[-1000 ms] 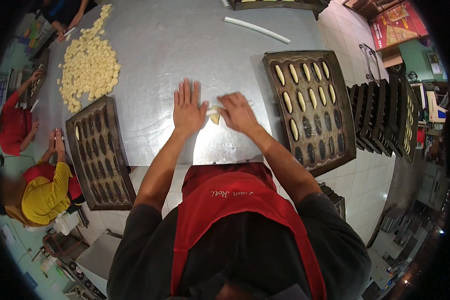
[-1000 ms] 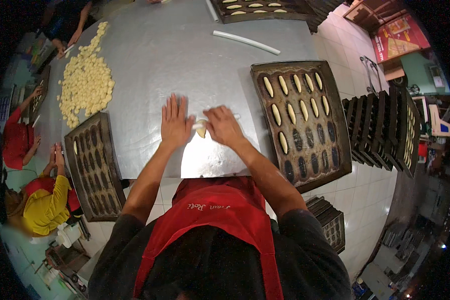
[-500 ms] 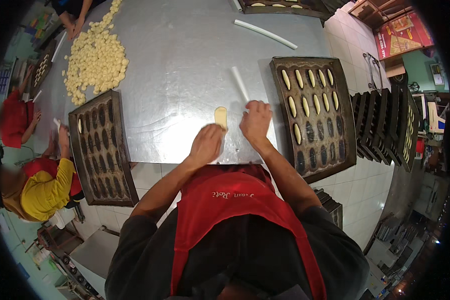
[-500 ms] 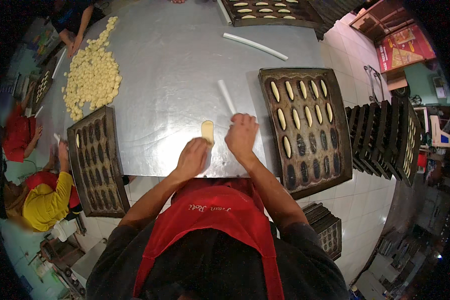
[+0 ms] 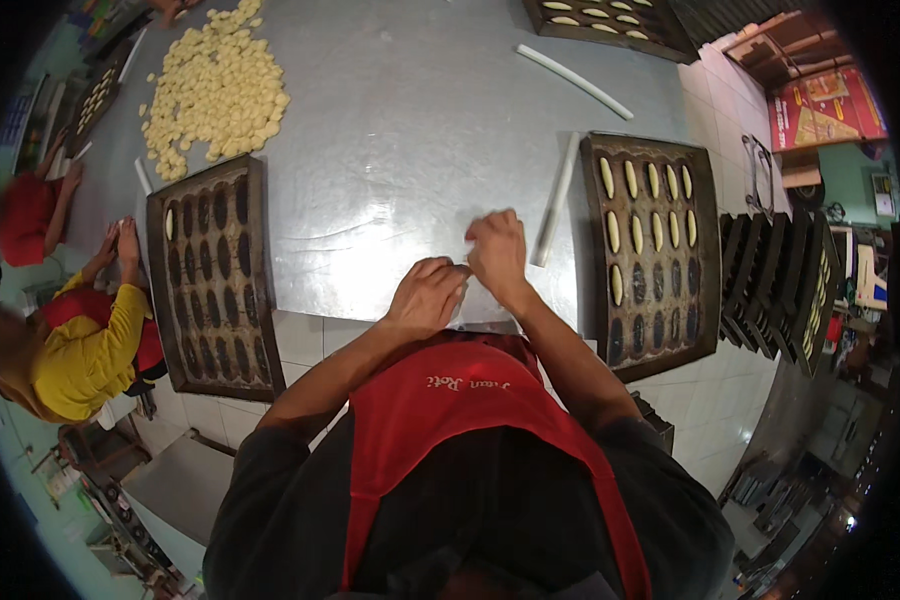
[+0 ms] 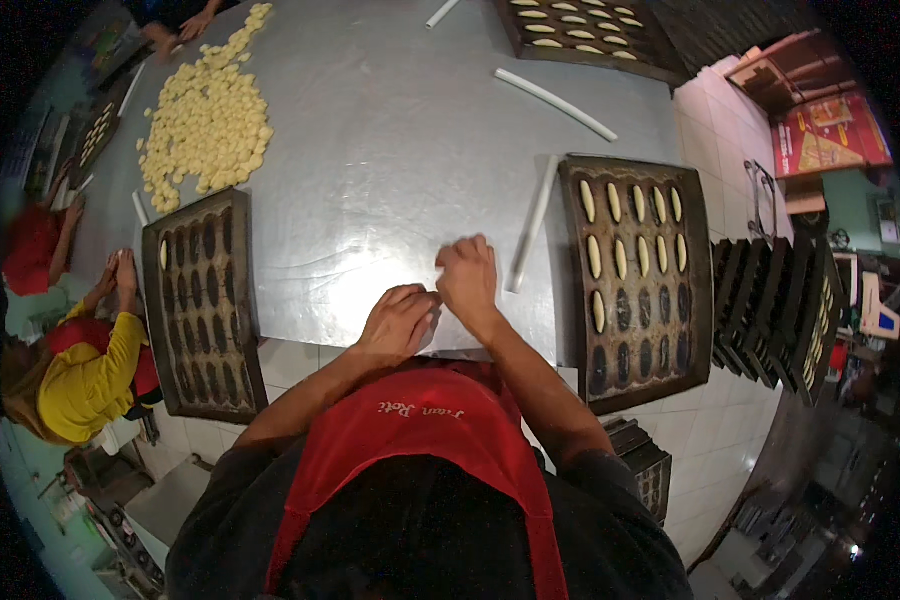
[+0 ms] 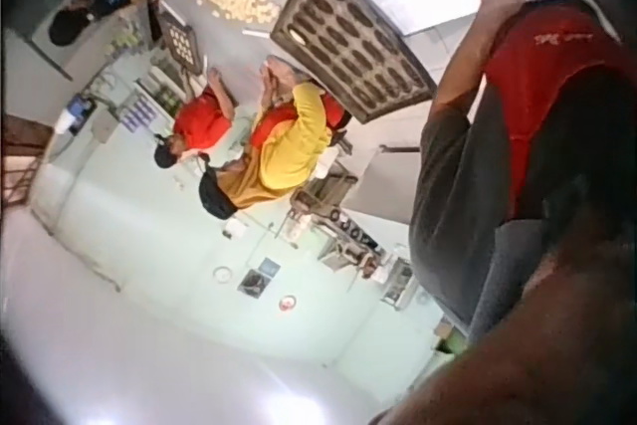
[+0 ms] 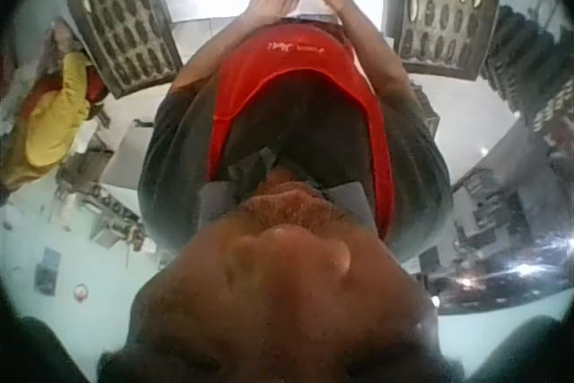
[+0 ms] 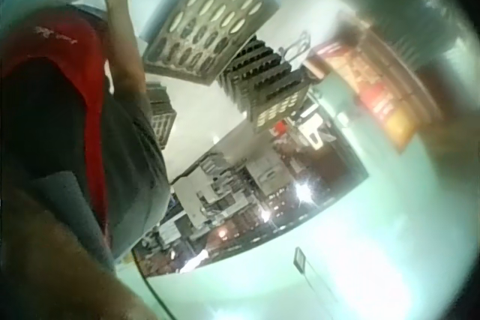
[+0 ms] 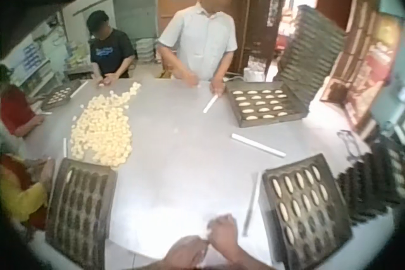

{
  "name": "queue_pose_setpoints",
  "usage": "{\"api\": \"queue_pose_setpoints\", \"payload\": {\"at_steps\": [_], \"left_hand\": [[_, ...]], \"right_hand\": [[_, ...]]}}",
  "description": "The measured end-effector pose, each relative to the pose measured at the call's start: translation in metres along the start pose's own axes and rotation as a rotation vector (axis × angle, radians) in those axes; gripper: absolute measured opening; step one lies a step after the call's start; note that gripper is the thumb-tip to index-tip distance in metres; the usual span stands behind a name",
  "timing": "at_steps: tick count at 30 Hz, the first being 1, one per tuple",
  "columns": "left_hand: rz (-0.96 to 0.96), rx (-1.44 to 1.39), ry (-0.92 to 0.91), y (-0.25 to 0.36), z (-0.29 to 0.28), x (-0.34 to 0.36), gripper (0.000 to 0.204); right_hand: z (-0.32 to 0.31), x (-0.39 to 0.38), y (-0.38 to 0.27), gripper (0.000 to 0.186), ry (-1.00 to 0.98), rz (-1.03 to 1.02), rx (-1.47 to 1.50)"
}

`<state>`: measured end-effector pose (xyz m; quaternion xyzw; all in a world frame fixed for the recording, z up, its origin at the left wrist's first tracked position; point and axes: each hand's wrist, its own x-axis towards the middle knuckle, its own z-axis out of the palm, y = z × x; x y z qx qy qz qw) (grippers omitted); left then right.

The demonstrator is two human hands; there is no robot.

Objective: Manually shaping dough pieces and flattening them with a rolling pin before placing them on baking trays.

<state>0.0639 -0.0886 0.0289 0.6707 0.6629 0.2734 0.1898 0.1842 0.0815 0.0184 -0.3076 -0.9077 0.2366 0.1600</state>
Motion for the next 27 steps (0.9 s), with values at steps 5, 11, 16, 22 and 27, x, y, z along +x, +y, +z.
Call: {"api": "queue_pose_setpoints", "payload": {"at_steps": [5,11,16,22,27], "left_hand": [[-0.202,0.002,0.301,-0.079,-0.068,0.013,0.033],[-0.445,0.549,0.477,-0.247,-0.194,0.016,0.040],[-0.635,0.686,0.422,-0.319,-0.263,0.051,0.041],[-0.441,0.708,0.319,-0.361,-0.278,0.038,0.040],[-0.496,-0.037,0.485,-0.241,-0.204,0.091,0.025]], "right_hand": [[0.021,-0.013,-0.038,0.065,0.048,-0.148,-0.133],[0.010,-0.020,-0.049,0.089,-0.285,-0.013,-0.288],[0.029,0.063,-0.021,0.071,0.051,0.039,-0.188],[0.013,-0.010,-0.029,0.068,-0.029,0.020,0.071],[-0.015,-0.058,0.000,0.041,0.034,0.030,0.018]]}}
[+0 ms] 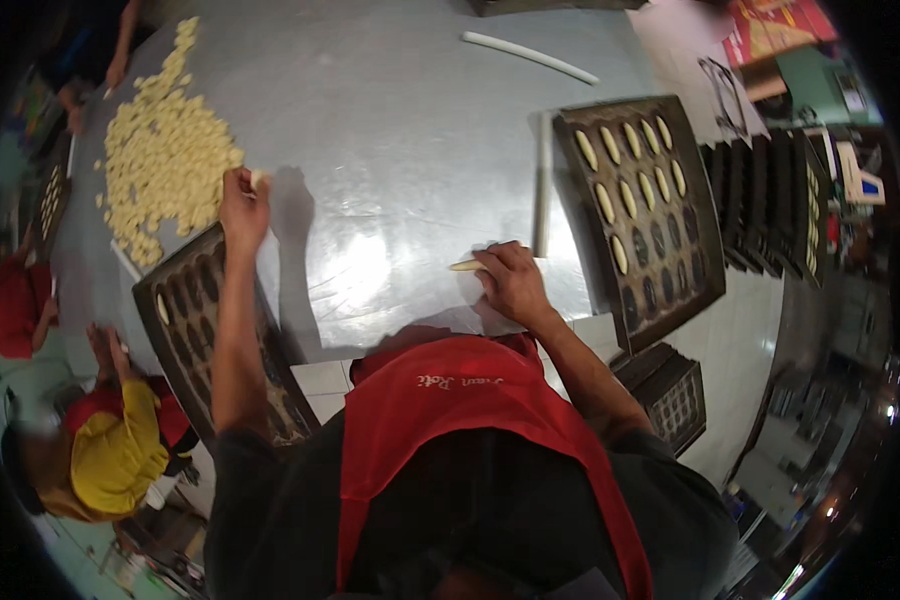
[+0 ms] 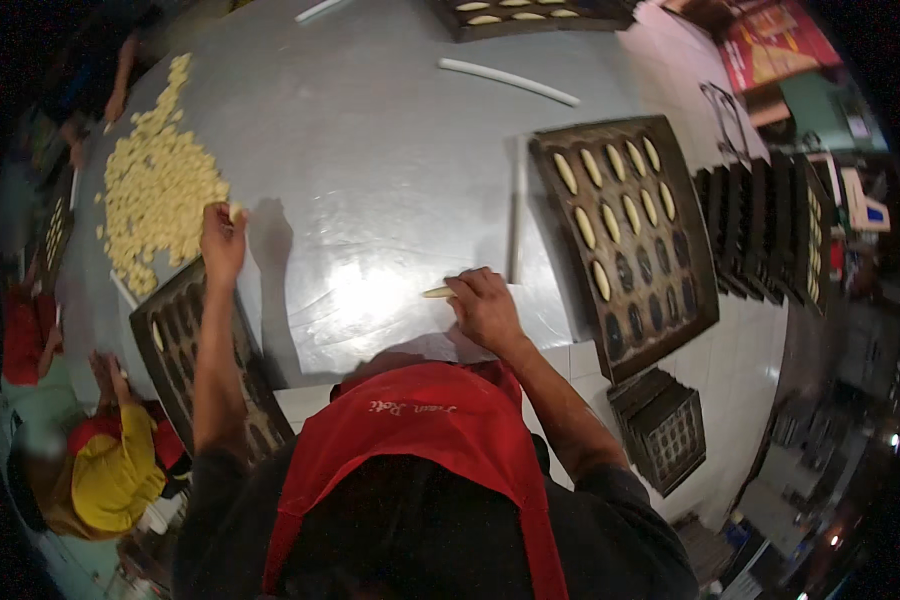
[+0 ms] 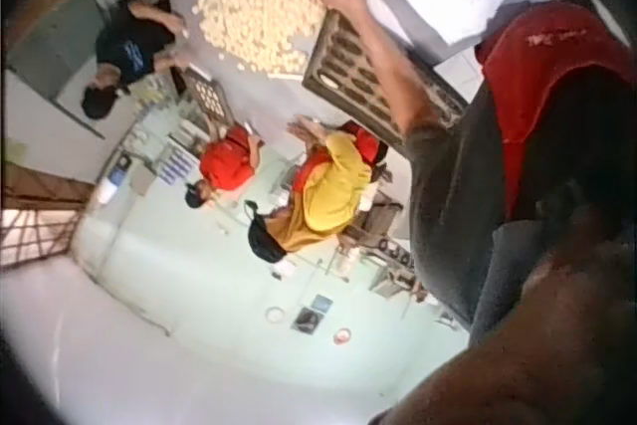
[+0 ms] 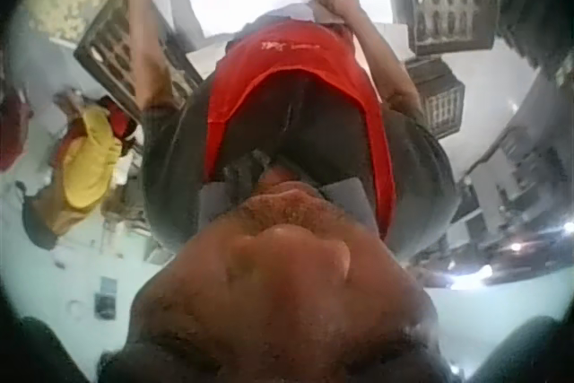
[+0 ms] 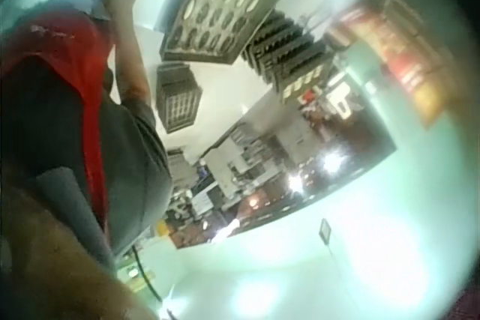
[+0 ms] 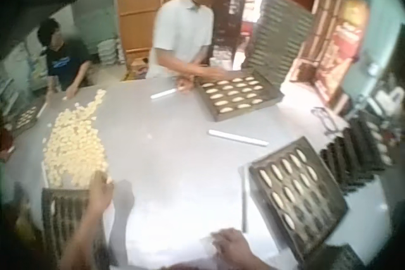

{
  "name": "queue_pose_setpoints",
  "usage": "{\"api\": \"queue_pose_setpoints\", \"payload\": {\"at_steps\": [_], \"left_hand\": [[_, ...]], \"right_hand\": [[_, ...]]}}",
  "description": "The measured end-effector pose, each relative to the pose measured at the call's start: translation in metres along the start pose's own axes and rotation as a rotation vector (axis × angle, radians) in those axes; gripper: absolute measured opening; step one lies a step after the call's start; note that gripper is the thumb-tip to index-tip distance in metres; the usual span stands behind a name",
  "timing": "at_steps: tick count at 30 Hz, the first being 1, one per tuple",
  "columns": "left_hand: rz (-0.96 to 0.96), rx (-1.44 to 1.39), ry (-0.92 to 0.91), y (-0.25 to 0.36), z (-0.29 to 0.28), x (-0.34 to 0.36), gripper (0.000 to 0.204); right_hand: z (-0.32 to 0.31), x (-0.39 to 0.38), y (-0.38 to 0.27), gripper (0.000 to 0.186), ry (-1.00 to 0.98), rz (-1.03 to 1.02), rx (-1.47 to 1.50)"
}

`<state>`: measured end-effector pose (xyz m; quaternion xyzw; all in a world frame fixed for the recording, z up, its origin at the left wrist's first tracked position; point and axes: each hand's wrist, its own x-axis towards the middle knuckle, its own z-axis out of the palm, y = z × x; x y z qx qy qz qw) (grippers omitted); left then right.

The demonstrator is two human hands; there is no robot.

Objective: Manually shaping dough pieces and flattening them with a rolling pin before placing them on baking trays.

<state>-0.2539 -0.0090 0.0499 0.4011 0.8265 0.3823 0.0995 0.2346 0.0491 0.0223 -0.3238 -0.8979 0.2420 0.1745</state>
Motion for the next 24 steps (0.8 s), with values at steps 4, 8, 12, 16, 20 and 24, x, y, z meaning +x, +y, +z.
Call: {"api": "queue_pose_setpoints", "payload": {"at_steps": [4,8,12,16,20,24], "left_hand": [[0.016,-0.377,-0.199,0.034,0.055,-0.095,0.027],[-0.212,-0.492,-0.327,0.076,0.077,-0.158,0.022],[-0.252,-0.583,-0.352,0.082,0.088,-0.188,0.019],[-0.303,-0.545,-0.333,0.111,0.104,-0.194,0.019],[-0.221,-0.513,-0.340,0.114,0.156,-0.209,0.026],[-0.055,-0.185,-0.366,0.199,0.183,-0.203,0.045]], "right_hand": [[-0.028,0.011,-0.001,0.026,0.176,0.074,0.174],[-0.123,-0.009,0.033,0.027,0.380,0.536,0.171],[-0.176,-0.045,0.098,0.034,0.975,0.481,0.500],[-0.154,-0.118,0.191,0.044,0.095,0.570,-0.414],[-0.124,-0.023,0.094,0.043,0.258,0.357,0.008],[-0.051,0.055,0.087,0.044,0.291,0.323,-0.152]]}}
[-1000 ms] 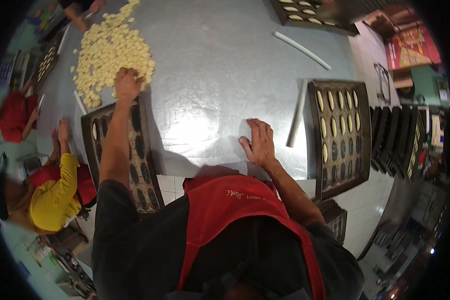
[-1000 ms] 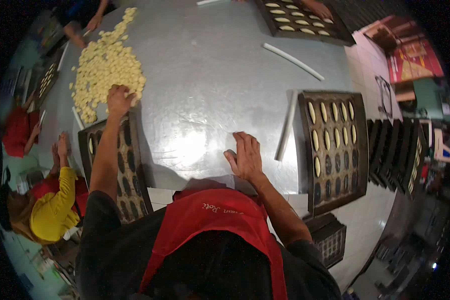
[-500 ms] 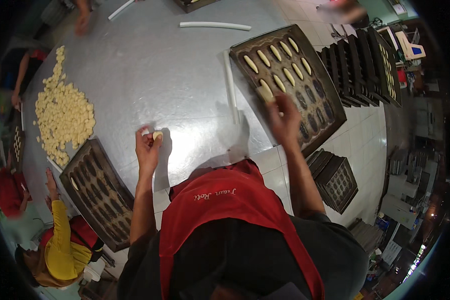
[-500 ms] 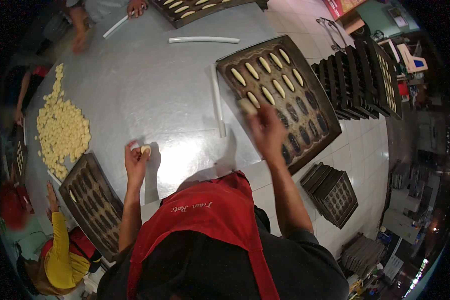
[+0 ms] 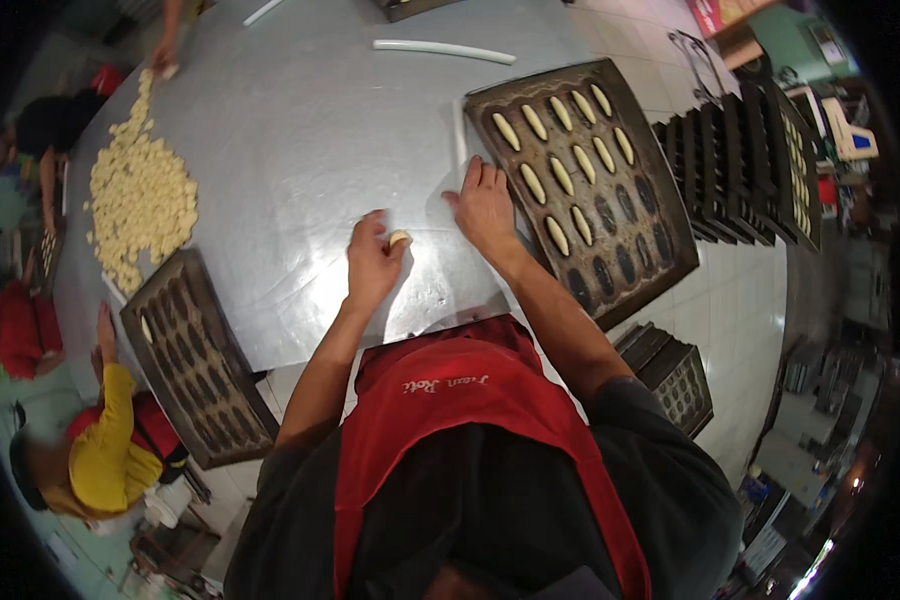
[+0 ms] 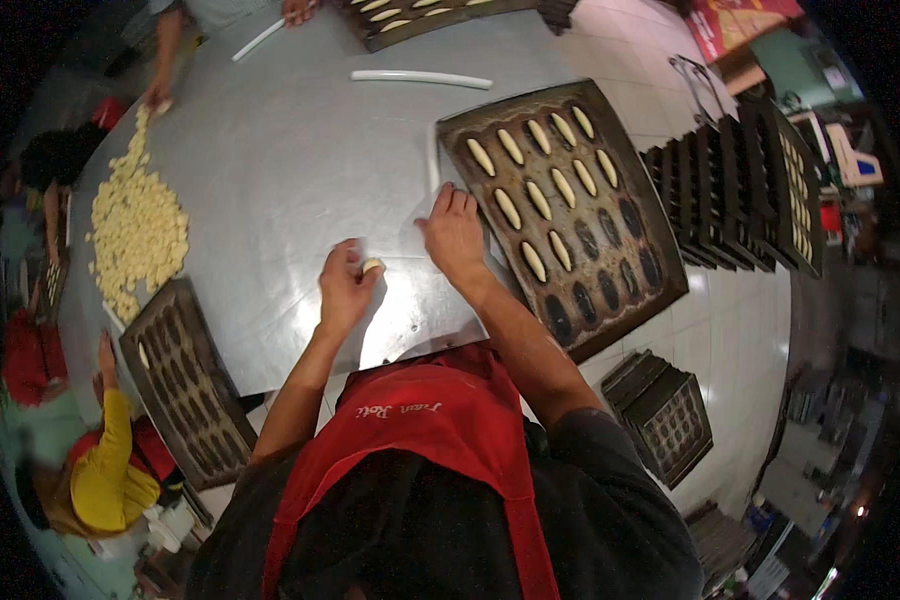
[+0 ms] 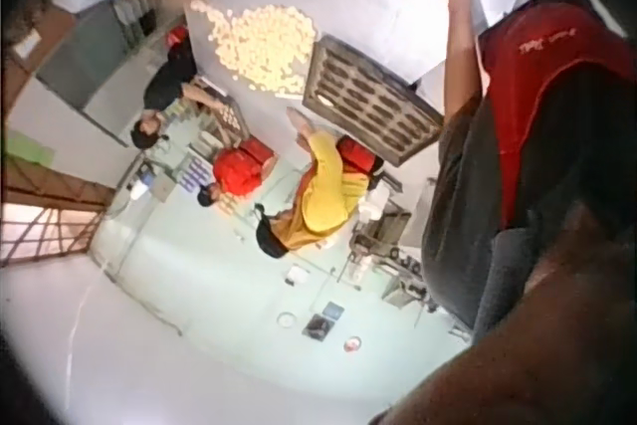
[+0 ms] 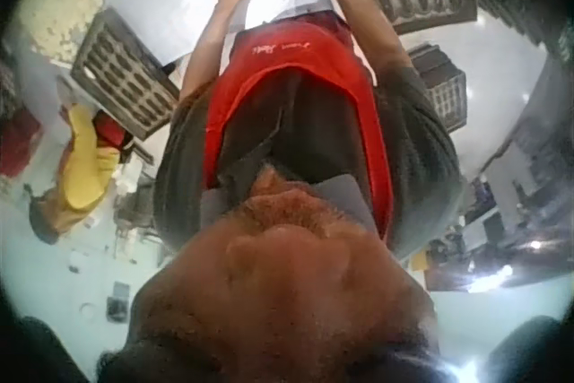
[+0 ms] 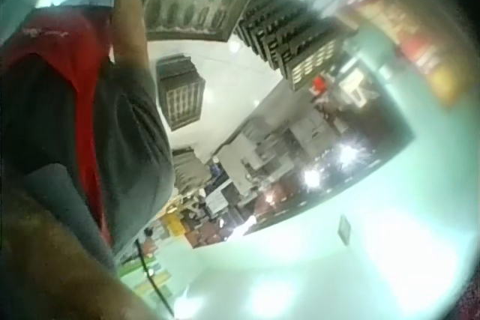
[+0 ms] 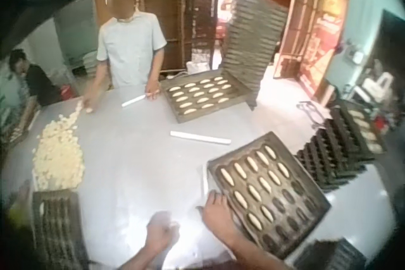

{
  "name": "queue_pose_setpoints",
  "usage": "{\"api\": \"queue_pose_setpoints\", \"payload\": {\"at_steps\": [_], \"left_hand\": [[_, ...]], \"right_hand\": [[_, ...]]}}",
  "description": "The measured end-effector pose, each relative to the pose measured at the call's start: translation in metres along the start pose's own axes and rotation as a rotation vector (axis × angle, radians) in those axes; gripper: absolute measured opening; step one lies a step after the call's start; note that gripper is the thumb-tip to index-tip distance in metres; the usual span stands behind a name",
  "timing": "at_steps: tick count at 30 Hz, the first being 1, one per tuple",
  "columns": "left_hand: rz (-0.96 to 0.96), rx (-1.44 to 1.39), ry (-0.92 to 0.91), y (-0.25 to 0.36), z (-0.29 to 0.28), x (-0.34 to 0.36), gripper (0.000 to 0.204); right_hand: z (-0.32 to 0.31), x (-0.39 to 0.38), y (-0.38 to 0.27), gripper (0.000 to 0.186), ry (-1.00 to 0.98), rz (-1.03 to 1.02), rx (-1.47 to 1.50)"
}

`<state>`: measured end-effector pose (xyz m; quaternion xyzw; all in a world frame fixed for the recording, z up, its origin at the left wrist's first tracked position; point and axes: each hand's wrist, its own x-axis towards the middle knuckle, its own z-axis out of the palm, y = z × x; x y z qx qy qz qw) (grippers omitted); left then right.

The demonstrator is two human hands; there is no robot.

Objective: Manually shaping dough pieces and flattening them with a rolling pin before placing them on baking trays.

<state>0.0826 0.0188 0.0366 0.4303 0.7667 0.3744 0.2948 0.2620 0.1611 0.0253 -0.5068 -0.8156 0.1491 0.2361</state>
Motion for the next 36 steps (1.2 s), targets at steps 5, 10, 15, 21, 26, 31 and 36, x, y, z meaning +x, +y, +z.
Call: {"api": "queue_pose_setpoints", "payload": {"at_steps": [5,10,15,21,26,31,36], "left_hand": [[0.557,0.584,0.024,-0.022,-0.015,-0.040,0.054],[0.385,0.561,0.077,-0.025,-0.030,-0.004,0.071],[0.476,0.851,-0.040,-0.039,-0.042,0.025,0.072],[0.371,0.587,-0.243,-0.044,-0.040,-0.081,0.073],[0.441,0.326,-0.161,-0.019,-0.042,-0.056,0.059],[0.139,-0.085,-0.208,-0.024,-0.034,-0.014,0.022],[-0.053,-0.203,0.072,-0.010,-0.042,0.005,0.020]], "right_hand": [[0.013,-0.034,-0.006,0.026,-0.080,-0.217,0.118],[0.012,-0.035,-0.019,0.028,-0.218,-0.619,0.324],[0.023,-0.013,-0.034,0.031,-0.228,-0.531,0.186],[-0.005,-0.077,-0.027,0.038,-0.378,-0.438,0.278],[-0.009,-0.058,-0.031,0.028,-0.514,-0.366,0.312],[-0.009,-0.062,-0.039,0.024,-0.354,-0.457,0.175],[-0.001,-0.077,-0.033,0.024,-0.325,-0.459,0.168]]}}
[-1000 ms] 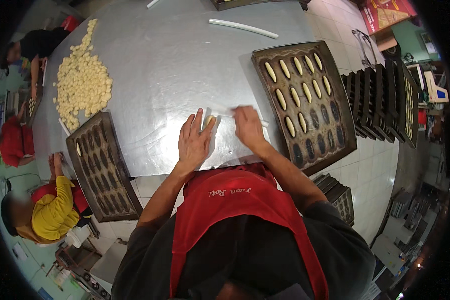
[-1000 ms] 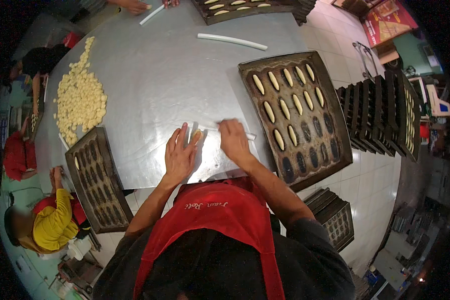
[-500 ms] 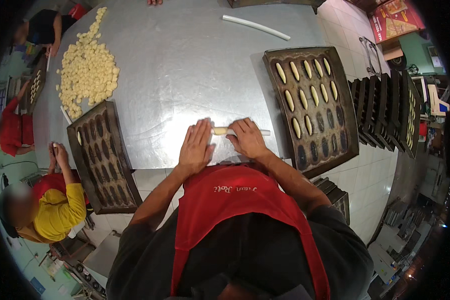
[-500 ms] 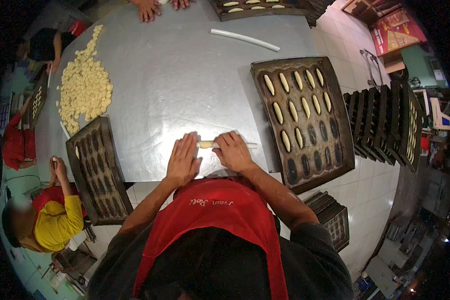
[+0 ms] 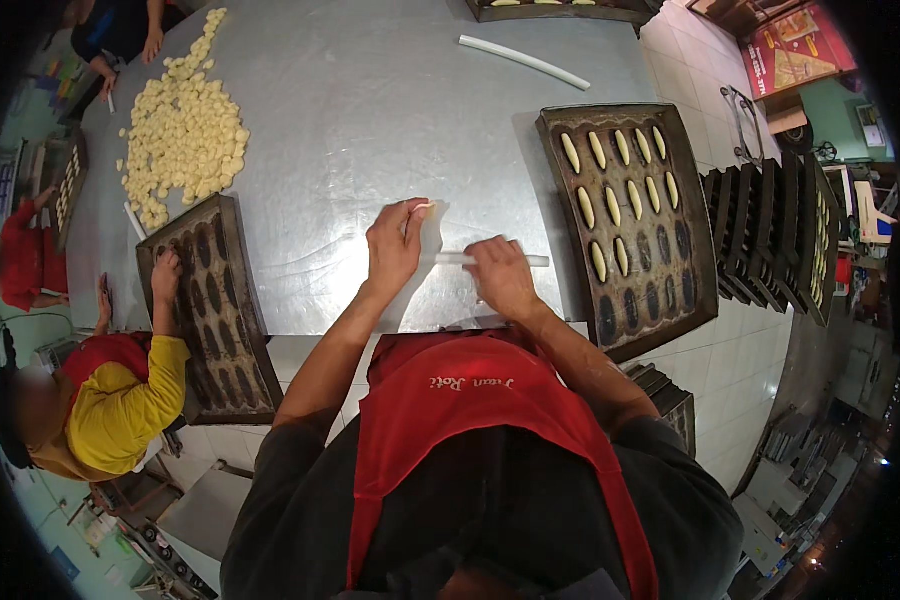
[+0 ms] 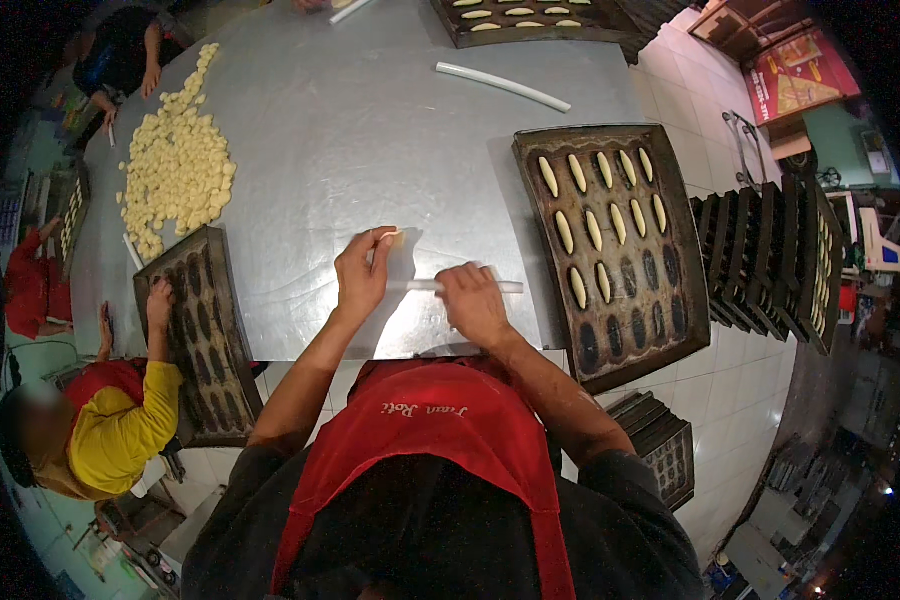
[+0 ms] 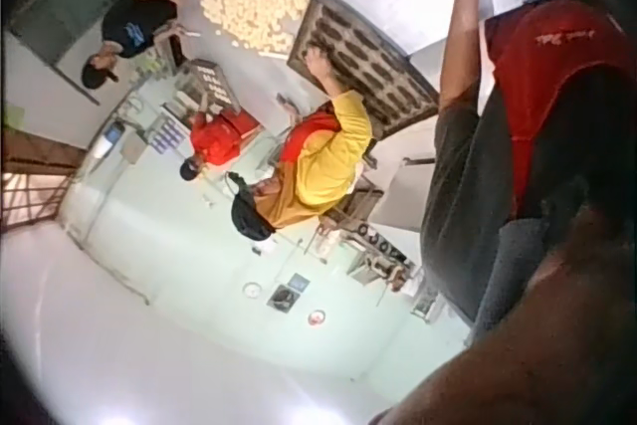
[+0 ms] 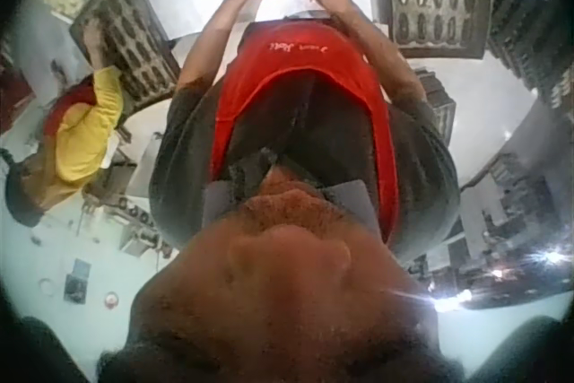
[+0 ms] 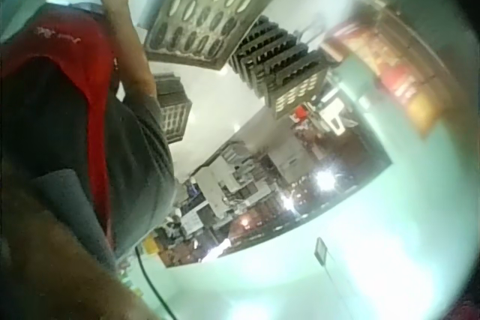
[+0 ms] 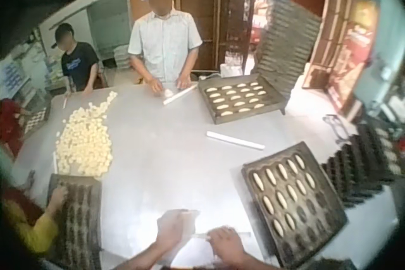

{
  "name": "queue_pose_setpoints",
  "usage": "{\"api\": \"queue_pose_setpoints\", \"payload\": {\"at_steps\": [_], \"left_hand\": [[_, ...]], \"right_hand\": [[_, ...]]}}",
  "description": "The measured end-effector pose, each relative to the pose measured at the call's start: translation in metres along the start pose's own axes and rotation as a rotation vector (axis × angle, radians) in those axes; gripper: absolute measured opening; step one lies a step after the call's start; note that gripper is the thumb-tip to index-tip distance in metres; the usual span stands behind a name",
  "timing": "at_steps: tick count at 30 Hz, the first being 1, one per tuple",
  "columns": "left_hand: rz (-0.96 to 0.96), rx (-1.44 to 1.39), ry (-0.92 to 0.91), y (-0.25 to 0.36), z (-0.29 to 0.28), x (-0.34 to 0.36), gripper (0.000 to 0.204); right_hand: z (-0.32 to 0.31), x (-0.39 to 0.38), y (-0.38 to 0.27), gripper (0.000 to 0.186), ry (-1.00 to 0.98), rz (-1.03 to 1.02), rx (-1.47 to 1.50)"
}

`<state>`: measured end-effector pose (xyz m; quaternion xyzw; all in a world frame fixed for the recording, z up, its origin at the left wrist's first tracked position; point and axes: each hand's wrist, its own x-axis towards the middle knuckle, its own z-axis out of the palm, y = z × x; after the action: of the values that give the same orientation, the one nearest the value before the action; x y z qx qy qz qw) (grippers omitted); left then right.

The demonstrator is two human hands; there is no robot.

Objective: Manually shaping dough pieces and flattening them with a rolling pin before placing them on baking trays.

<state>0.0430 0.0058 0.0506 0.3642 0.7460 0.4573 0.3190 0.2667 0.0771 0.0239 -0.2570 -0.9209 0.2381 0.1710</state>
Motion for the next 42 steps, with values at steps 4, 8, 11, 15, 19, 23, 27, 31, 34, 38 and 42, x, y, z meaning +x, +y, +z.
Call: {"api": "queue_pose_setpoints", "payload": {"at_steps": [4,8,11,15,19,23,27,31,34,38,42], "left_hand": [[0.662,0.606,-0.149,-0.016,-0.012,-0.041,0.037],[0.637,0.689,-0.341,-0.022,-0.016,-0.048,0.055],[0.482,0.720,-0.017,-0.012,-0.003,-0.016,0.069],[0.445,0.879,0.109,-0.026,0.003,0.000,0.073],[0.411,0.757,-0.142,-0.047,0.009,-0.078,0.073],[0.491,0.639,-0.156,-0.043,0.015,-0.093,0.069],[0.459,0.562,0.029,-0.029,0.033,-0.051,0.061],[0.457,0.641,-0.022,-0.038,0.031,-0.073,0.059],[0.481,0.682,-0.136,-0.045,0.021,-0.105,0.057],[0.480,0.600,-0.143,-0.022,0.009,-0.100,0.047],[0.392,0.408,0.052,-0.029,-0.034,-0.070,0.033]], "right_hand": [[-0.001,0.015,0.024,0.025,0.182,0.315,-0.045],[-0.018,0.023,0.024,0.027,0.153,0.080,-0.004],[-0.011,0.038,0.025,0.028,0.080,-0.106,0.062],[0.007,0.052,0.025,0.031,0.111,-0.061,0.111],[0.001,-0.009,0.014,0.041,0.034,-0.009,0.089],[-0.003,-0.006,0.037,0.039,-0.022,0.141,0.222],[0.001,0.037,0.012,0.045,-0.008,0.180,-0.185],[0.020,0.016,0.007,0.057,-0.021,-0.200,-0.192],[0.013,-0.013,-0.004,0.054,-0.037,-0.284,-0.197],[0.025,0.046,-0.019,0.024,-0.116,-0.005,-0.131],[0.057,0.083,-0.042,0.052,-0.082,0.003,-0.045]]}}
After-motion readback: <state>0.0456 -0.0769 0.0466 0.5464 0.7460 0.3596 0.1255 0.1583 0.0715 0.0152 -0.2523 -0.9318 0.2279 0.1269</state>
